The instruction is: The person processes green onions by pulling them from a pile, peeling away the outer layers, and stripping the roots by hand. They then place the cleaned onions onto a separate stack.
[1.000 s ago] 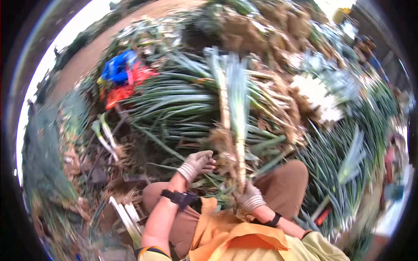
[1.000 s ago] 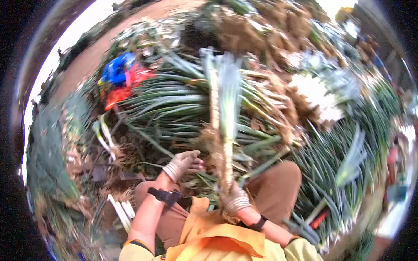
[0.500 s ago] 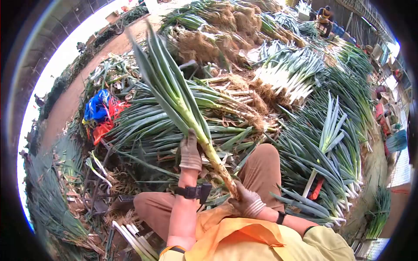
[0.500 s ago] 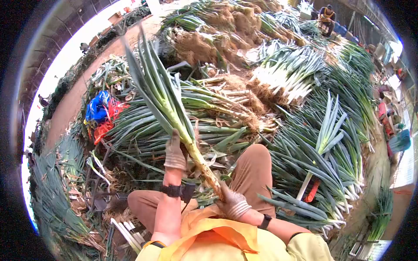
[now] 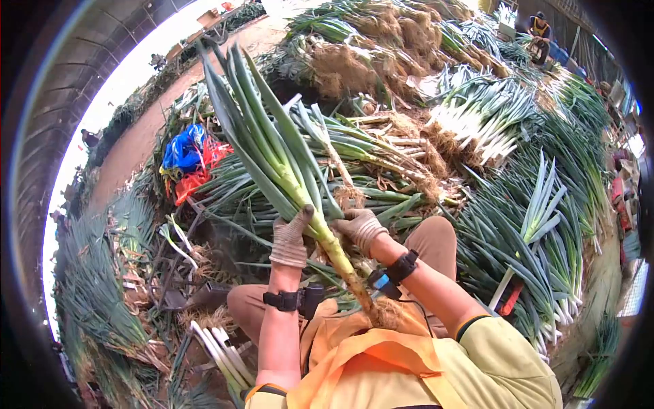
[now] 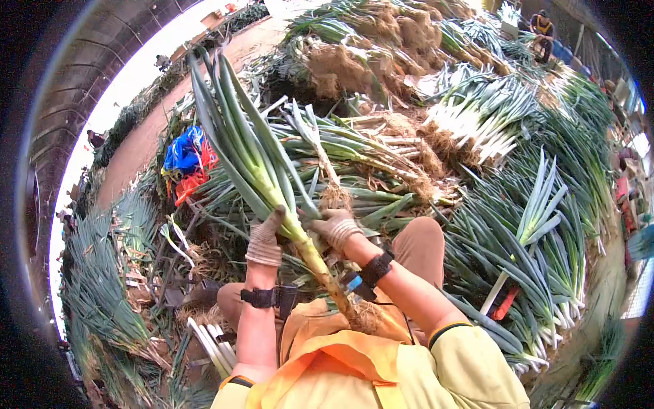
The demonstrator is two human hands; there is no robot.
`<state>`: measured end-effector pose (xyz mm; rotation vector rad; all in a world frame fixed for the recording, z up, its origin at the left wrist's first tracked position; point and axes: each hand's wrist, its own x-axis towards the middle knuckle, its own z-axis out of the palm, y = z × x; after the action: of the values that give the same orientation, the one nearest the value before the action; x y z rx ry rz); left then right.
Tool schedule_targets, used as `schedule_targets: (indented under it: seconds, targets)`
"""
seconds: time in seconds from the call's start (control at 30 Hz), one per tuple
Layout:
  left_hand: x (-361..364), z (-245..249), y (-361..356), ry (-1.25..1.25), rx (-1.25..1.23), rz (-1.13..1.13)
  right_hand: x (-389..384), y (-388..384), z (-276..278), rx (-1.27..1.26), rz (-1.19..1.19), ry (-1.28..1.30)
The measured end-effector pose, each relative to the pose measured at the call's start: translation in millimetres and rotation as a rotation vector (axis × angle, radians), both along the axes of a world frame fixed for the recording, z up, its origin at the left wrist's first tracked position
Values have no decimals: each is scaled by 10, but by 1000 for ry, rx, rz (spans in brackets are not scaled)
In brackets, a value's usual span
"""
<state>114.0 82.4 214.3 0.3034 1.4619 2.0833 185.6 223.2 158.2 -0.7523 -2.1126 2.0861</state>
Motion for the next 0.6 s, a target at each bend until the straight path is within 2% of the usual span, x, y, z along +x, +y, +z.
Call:
schedule_targets:
  seconds: [0.03, 0.07, 0.1, 0.13, 0.17, 0.23, 0.3, 0.33, 0.37, 0.4, 0.47, 0.5, 0.53, 0.6]
  targets:
    - [40, 28, -44, 18, 43, 57, 61, 71, -272, 391, 15, -57]
    - [115, 190, -49, 46, 130, 41, 204, 108, -393, 276, 17, -153]
    - [107, 241, -55, 47, 110, 39, 221, 278, -989, 852, 239, -293]
    - [124, 252, -90, 39, 85, 45, 397, 297, -700, 863, 382, -320]
    - [174, 258, -120, 12, 73, 30, 464, 324, -677, 648, 364, -363]
    - [230, 161, -113, 50, 77, 36, 573, 237, -382, 433, 343, -399]
    - [351, 67, -103, 57, 76, 105, 798, -33, 281, -135, 489, 201]
    - [397, 21, -97, 64, 78, 171, 795, -194, -186, -381, 583, 333]
    - [411, -56, -100, 115, 13, 191, 903, -355, -94, -111, 619, 274]
    - [422, -78, -73, 110, 21, 191, 1026, -539, 82, -397, 572, 123]
    - [445, -111, -60, -57, 138, 215, 1060, -650, 130, -409, 371, -136]
    - [413, -140, -31, -165, 226, 255, 1056, -656, 138, -407, 384, -143]
    - [431, -89, -76, -164, 226, 267, 1033, -661, 151, -383, 396, -115]
    - [469, 51, -148, -295, 298, 136, 1023, -663, 206, -353, 406, -86]
